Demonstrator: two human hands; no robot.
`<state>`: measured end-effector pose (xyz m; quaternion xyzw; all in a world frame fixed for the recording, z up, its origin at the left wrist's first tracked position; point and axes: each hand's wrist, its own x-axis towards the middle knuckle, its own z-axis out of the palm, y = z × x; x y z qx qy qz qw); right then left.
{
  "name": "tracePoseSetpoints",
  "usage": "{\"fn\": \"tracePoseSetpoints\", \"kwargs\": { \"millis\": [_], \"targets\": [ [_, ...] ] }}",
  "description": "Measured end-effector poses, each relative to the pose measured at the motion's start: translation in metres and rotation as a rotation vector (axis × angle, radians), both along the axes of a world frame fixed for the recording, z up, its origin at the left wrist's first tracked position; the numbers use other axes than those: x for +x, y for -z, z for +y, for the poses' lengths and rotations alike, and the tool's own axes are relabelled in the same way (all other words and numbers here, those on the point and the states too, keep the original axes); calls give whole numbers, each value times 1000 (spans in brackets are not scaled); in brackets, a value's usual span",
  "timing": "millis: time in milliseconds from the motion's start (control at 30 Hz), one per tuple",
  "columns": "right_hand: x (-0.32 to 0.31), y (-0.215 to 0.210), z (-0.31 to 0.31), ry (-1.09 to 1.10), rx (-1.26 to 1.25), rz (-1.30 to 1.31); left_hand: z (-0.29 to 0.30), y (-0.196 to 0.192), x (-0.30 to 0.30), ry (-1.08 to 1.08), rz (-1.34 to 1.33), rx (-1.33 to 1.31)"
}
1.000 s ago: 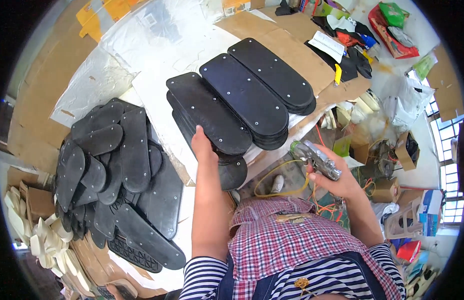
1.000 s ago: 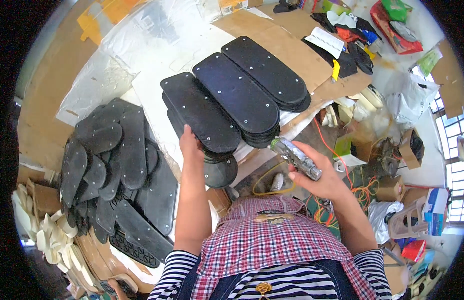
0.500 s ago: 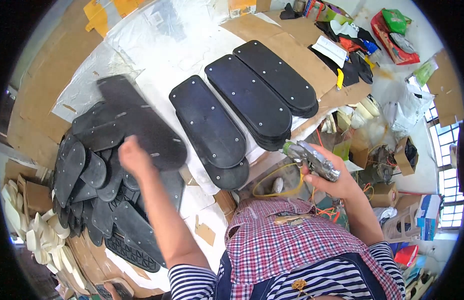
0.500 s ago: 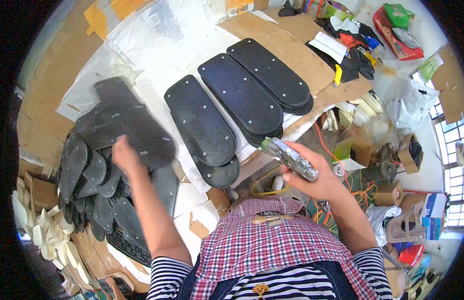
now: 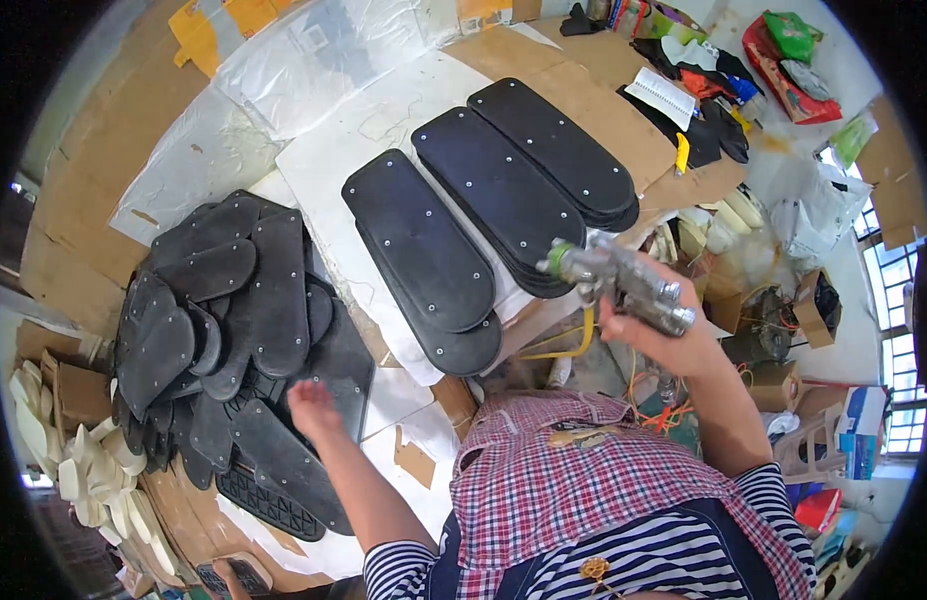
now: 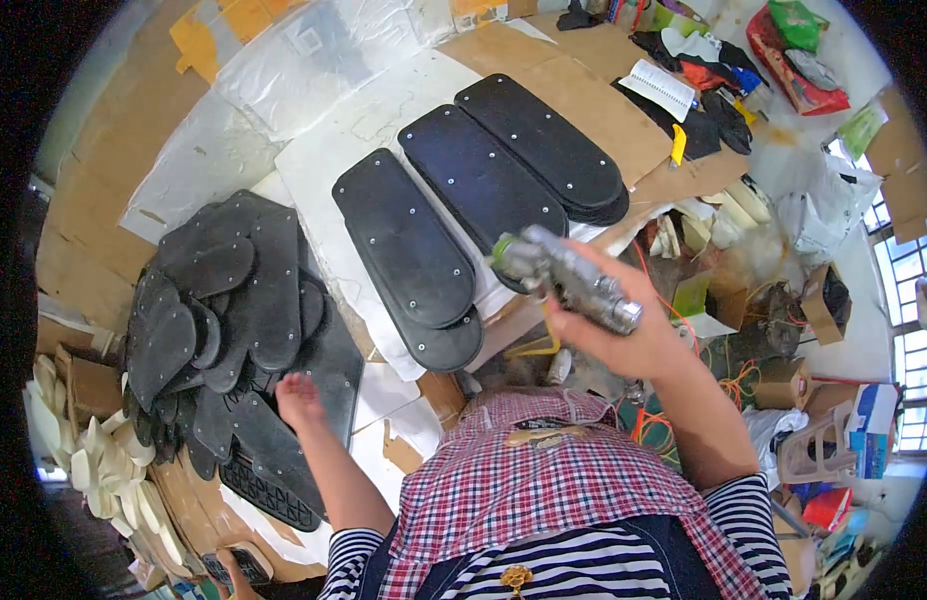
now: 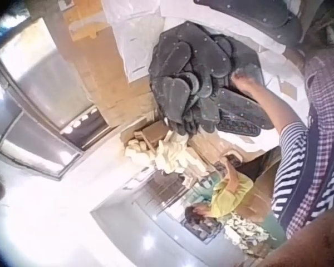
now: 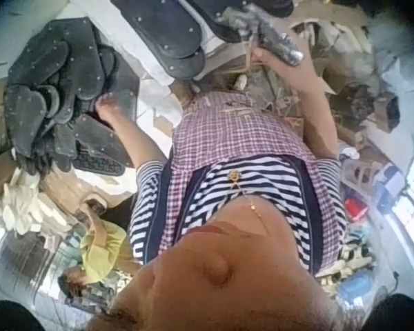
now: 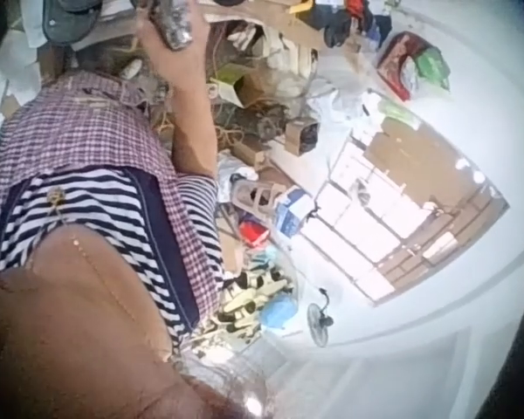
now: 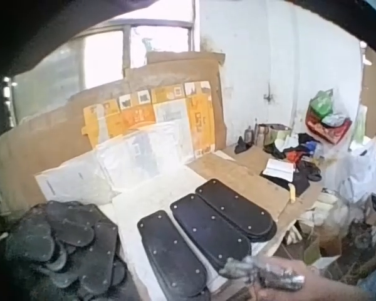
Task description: Apply adhesive spray to shoe soles and assemble components at a factory workbench.
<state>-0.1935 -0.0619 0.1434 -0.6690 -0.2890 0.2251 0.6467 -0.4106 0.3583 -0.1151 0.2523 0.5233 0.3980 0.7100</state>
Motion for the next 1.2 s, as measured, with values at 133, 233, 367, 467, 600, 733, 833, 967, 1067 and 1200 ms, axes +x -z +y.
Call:
{"fn": "tracePoseSetpoints", "kwargs": {
  "millis": [133, 233, 367, 467, 600, 733, 833, 967, 1067, 1200],
  "targets": [
    [-12, -8, 3, 25, -61, -4, -35, 16, 46, 179, 138, 39],
    [-11, -8, -14, 101, -79, -7, -52, 5, 68, 248, 184, -18],
    [-22, -14, -53, 90, -233, -67, -53, 5, 70, 223, 177, -41],
    [-30, -20, -74, 27, -398, -123, -51, 9, 68, 186, 119, -56],
    [-36, -27, -77, -182, -466, -48, -57, 16, 71, 232, 207, -94],
    [-32, -22, -70, -191, -286, 53, -83, 25, 90, 453, 243, -125],
    [-27, -23, -64, -93, -212, -3, -126, 18, 118, 637, 116, -240],
    [-26, -27, -51, 90, -107, 59, -148, 16, 141, 654, 32, -338],
    [-27, -30, -44, 218, -21, 137, -148, 15, 145, 638, 38, -347],
    [-25, -24, -48, 98, -60, 81, -146, 2, 143, 672, -105, -167]
  ]
}}
